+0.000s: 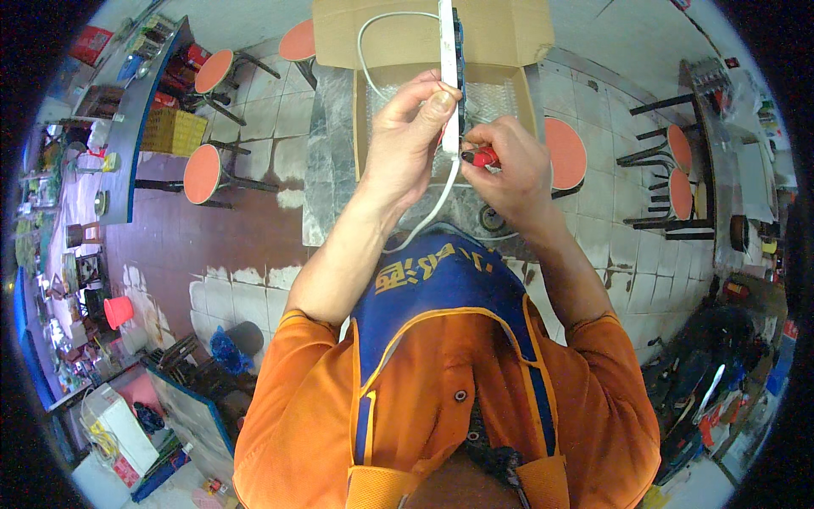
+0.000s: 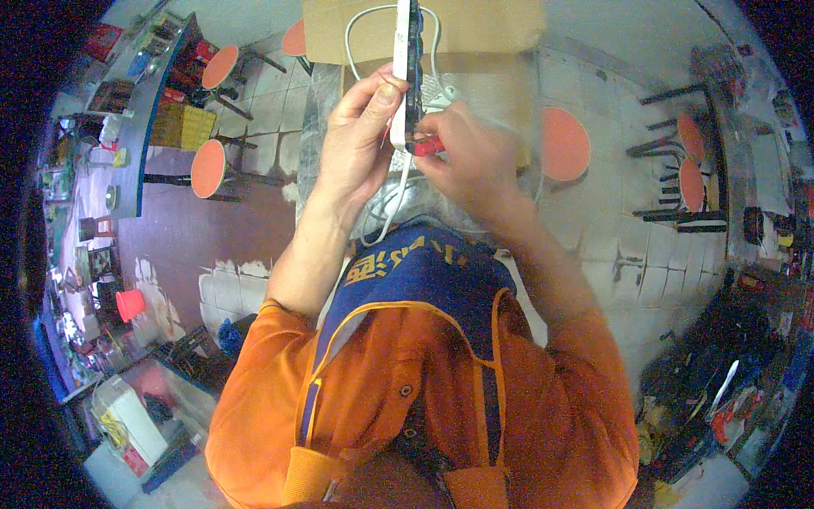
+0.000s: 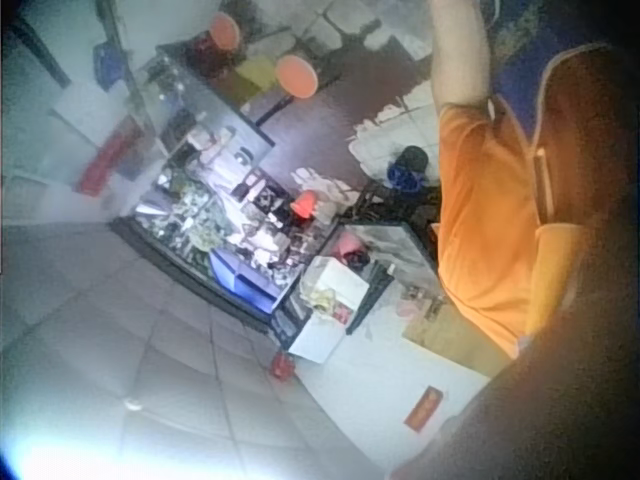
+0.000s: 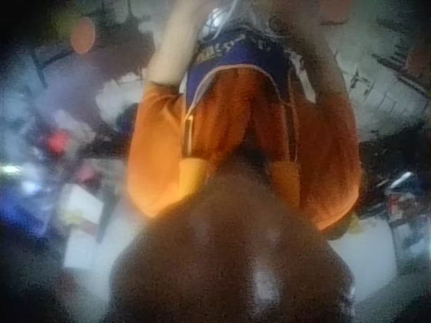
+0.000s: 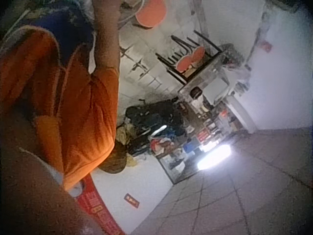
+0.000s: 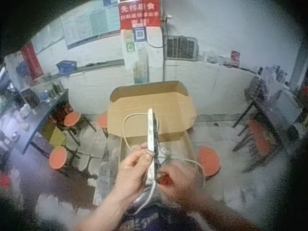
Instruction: The person uses a red lighter to heat and seal the exposed ends of a white electrical cord. They repeatedly apply the flame to the wire tips and then test the cord by plugging it into a power strip.
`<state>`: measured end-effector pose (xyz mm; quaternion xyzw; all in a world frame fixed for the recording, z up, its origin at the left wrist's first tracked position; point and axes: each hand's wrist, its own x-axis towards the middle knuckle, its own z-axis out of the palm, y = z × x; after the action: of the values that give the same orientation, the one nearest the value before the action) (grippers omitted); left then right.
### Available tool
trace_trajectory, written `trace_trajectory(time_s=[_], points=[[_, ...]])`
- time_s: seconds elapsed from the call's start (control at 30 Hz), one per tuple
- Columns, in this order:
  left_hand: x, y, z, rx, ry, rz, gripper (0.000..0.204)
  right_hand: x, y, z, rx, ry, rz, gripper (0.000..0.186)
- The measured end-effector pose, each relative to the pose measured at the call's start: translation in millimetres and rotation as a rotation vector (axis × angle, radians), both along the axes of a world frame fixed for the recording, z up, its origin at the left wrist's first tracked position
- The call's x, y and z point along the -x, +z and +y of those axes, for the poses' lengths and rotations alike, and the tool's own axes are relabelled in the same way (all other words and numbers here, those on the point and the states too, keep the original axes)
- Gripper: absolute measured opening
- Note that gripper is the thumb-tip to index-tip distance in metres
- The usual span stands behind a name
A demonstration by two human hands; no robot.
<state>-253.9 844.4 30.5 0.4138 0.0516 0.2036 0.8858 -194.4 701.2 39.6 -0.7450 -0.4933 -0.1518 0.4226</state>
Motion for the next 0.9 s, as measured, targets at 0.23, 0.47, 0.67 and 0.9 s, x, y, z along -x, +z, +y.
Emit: trace_trajectory(time_s=[0.23, 0.47, 0.67, 0.9], points=[[5.5, -3.7, 0.4, 0.001, 0.030, 0.026, 0.016, 3.7, -3.2, 2.0, 0.026, -0.035, 0.008, 0.028], [8.0, -12.8, -1.9, 0.010, 0.115, 0.004, 0.018, 8.8, -3.7, 3.9, 0.027, -0.078, 0.015, 0.027], [11.2, -12.6, -1.0, 0.089, 0.092, 0.003, 0.014, 10.6, -5.7, 3.4, 0.018, -0.092, 0.028, 0.027], [9.8, -20.8, -0.9, 0.042, 0.127, 0.002, 0.015, 13.5, -6.5, -0.5, 0.085, -0.122, 0.085, 0.026]])
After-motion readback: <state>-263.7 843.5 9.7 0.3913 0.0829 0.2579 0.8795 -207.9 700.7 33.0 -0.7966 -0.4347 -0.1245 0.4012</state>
